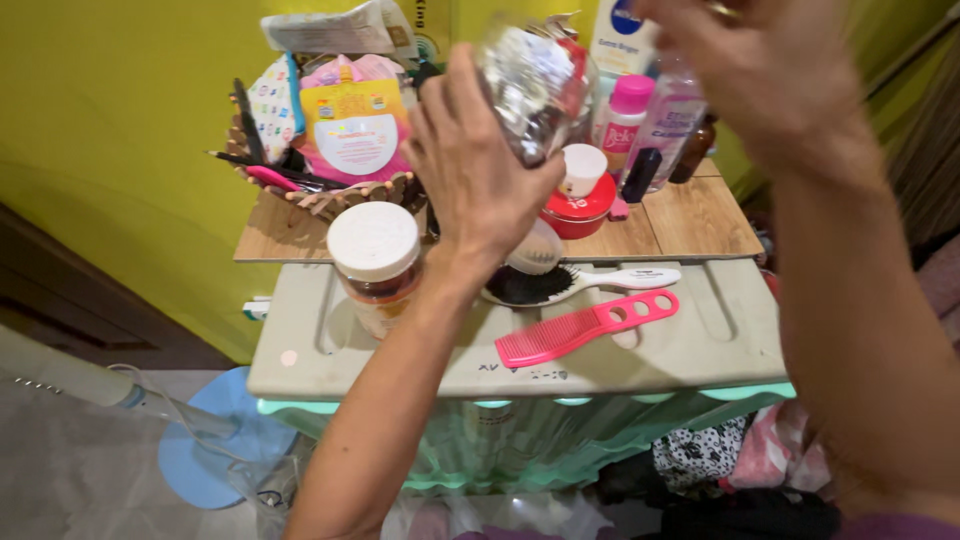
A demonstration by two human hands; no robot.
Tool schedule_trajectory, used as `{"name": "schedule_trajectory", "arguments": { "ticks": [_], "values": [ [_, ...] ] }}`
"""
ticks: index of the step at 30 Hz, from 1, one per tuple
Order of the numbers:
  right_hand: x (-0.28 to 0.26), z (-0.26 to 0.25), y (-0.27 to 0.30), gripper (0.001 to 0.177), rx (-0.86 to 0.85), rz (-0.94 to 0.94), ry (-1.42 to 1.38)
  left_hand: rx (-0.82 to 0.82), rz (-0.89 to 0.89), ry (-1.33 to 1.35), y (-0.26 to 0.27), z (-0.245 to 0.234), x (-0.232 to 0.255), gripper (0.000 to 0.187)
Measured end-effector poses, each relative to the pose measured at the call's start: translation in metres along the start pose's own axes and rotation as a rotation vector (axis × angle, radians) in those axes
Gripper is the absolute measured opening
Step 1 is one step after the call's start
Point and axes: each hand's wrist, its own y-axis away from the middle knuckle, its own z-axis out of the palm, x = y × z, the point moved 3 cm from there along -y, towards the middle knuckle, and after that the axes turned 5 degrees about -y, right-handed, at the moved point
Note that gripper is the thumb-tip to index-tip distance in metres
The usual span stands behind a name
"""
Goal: The person organizes personal care items on a vanity and a nearby bench. They place a red tin, sunglasses, a hairbrush, a comb, and a small jar onto the vanity, then move a black bag and a hairbrush onto the bench. The person also opens a clear jar, removes a sachet, and reseals it.
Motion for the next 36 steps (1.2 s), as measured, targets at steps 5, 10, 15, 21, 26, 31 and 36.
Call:
{"name": "schedule_trajectory", "arguments": {
  "ticks": [5,10,15,21,26,31,36],
  "values": [
    [0.052,0.080,0.029,0.038,-0.408,0.347,0.355,0.003,-0.059,0.019,-0.004,-0.010,-0.008,0.113],
    [0.088,0.141,0.045,0.078,-0.762,0.126,0.324,-0.085,-0.108,0.053,0.003,-0.007,-0.007,0.114],
    [0.104,0.156,0.042,0.082,-0.862,0.174,0.433,-0.030,-0.072,0.113,0.000,-0.014,-0.010,0.113],
    [0.095,0.102,0.031,0.090,-0.648,0.257,0.160,0.016,-0.075,0.133,-0.007,-0.030,-0.009,0.110],
    [0.049,0.019,0.002,0.074,-0.102,0.357,-0.437,-0.108,-0.067,0.199,-0.009,-0.041,-0.004,0.111],
    [-0.008,0.017,-0.025,0.072,-0.261,-0.021,-0.172,-0.156,0.025,0.264,-0.009,-0.042,0.016,0.106],
    [-0.022,0.028,-0.043,0.069,-0.501,-0.029,-0.150,-0.289,0.052,0.383,-0.012,-0.047,0.010,0.102]
  ]
}}
